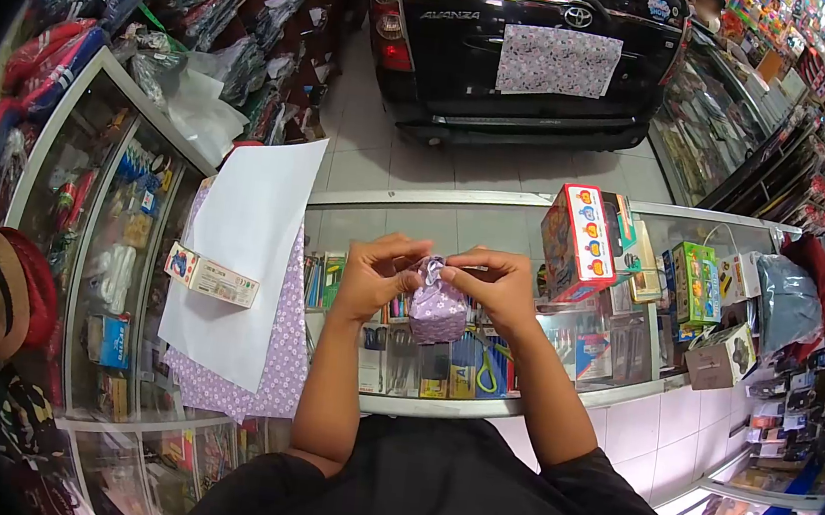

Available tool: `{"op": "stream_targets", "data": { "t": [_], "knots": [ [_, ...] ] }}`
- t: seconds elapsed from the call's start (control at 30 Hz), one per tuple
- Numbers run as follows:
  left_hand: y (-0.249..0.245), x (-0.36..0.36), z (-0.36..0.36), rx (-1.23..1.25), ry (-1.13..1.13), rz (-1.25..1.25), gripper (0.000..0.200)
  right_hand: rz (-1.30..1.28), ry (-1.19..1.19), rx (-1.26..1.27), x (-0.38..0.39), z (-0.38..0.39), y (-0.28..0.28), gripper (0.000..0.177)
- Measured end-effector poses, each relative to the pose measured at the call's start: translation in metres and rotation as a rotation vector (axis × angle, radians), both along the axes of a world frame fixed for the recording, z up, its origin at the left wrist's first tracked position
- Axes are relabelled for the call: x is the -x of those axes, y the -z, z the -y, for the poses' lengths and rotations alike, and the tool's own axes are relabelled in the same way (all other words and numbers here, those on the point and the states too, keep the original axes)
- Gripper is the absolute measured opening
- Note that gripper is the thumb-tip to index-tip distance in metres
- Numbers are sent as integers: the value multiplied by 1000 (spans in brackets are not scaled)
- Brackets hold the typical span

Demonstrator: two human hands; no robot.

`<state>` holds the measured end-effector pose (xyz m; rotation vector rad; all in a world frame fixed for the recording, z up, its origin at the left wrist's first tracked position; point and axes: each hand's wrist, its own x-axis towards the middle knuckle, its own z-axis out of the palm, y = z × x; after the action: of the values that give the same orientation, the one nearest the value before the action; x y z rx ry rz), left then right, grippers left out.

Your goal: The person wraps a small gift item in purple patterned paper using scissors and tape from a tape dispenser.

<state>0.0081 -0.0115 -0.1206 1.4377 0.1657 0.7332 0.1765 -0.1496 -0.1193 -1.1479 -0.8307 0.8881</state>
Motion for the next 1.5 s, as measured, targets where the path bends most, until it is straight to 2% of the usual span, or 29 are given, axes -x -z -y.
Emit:
{"op": "stream_targets", "data": {
  "t": [0.1, 0.17, 0.3, 0.5, 0.57, 0.67, 0.8, 0.87, 0.97, 1.0, 1.1, 1.13, 1.2, 1.3, 1.37, 1.4, 1.47, 1.5],
  "knots": [
    [-11, -3, 8, 36, -59, -18, 30, -42, 8, -35, 3, 1, -7, 15],
    [-9, -3, 9, -129, -121, -59, 28, 27, 6, -42, 3, 2, -5, 16],
    [-11, -6, 15, -67, -174, -82, 24, 95, 2, -78, -2, 2, -4, 19],
    [-6, -4, 13, -171, -196, -40, 18, 64, -11, -59, -5, 3, -15, 30],
    [-9, -2, 14, -195, -175, -59, 18, 491, -98, -220, -18, 5, -15, 34],
    [-7, -2, 12, -232, -161, -57, 19, 467, -86, -89, -16, 11, -30, 32],
    [-8, 0, 10, -258, -147, -83, 18, 563, -90, -173, -18, 7, -30, 27],
    [-13, 1, 9, -158, -68, -65, 18, 597, -16, -199, -15, 6, -27, 23],
    [-27, -1, 12, -16, -37, -68, 22, 575, 40, -170, -11, 2, -20, 23],
    [-24, 2, 7, -18, 12, -85, 26, 576, 41, -169, -10, 2, -19, 23],
    [-18, 3, 2, -114, -21, -124, 25, 557, 45, -147, -8, 1, -21, 21],
    [-16, 3, 2, -170, -62, -163, 23, 478, 39, -71, -7, 2, -22, 21],
    [-16, 0, 6, -123, -94, -149, 21, 401, 33, 6, -7, 1, -22, 21],
    [-14, -3, 8, -67, -176, -160, 18, 419, -24, -17, -8, -6, -17, 29],
    [-6, -5, 4, -60, -226, -180, 17, 283, -63, -81, -3, -8, -17, 37],
    [-4, -7, 2, 64, -237, -123, 17, 263, -143, -59, -8, -9, -13, 52],
    [-2, -3, -1, 361, -203, -94, 18, 232, -204, -21, -11, -8, -9, 58],
    [-3, 0, -4, 360, -204, -91, 18, 198, -263, 18, -12, -8, -9, 65]
  ]
}}
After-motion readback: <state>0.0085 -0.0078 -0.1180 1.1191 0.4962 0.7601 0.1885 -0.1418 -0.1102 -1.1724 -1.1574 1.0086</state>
